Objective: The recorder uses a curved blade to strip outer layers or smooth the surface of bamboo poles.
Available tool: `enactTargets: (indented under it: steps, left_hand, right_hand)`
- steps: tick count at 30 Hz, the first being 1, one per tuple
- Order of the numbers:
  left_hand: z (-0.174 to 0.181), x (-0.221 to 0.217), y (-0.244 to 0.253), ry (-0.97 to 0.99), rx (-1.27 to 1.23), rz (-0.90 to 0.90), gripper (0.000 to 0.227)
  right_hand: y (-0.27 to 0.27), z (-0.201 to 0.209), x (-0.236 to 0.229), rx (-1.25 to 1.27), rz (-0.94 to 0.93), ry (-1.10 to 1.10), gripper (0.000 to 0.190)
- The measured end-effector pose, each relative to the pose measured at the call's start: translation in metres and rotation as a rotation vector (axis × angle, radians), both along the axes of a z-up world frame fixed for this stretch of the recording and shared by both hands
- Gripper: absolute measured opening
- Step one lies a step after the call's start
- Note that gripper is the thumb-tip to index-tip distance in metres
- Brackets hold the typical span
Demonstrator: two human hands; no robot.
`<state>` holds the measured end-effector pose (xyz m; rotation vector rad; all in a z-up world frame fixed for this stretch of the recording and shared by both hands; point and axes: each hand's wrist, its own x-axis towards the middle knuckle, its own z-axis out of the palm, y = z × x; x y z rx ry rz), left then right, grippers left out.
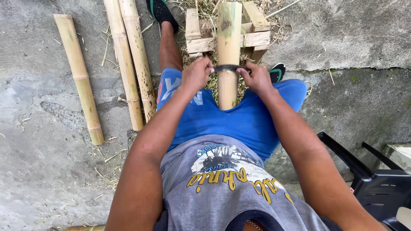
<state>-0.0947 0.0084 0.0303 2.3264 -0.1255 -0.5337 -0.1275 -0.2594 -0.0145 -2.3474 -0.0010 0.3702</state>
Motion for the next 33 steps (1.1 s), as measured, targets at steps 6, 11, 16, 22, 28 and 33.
enactTargets:
  steps: [6,11,16,22,28,33]
  left_hand:
    - [-0.001,-0.054,-0.003,0.172,0.013,-0.011,0.011]
    - [0.008,-0.023,-0.006,0.097,0.02,0.017,0.01]
    - [-0.017,0.037,0.001,-0.083,0.098,0.04,0.007]
    - [-0.015,0.104,-0.003,0.019,0.176,0.006,0.007]
    - [-0.025,0.15,-0.014,-0.167,0.19,0.045,0.011]
    - [-0.061,0.165,-0.018,-0.256,0.164,0.059,0.007]
  right_hand:
    - [-0.006,0.016,-0.028,0.017,0.127,0.263,0.045]
    - [0.0,0.01,-0.012,-0.073,0.077,0.121,0.044]
    - [0.019,0.008,0.048,-0.114,0.046,-0.005,0.046]
    - [0.017,-0.013,0.099,-0.185,0.107,-0.292,0.043]
    - [0.014,-0.021,0.15,-0.242,0.054,-0.268,0.042]
    - [0.017,-0.029,0.155,-0.218,-0.039,-0.304,0.035]
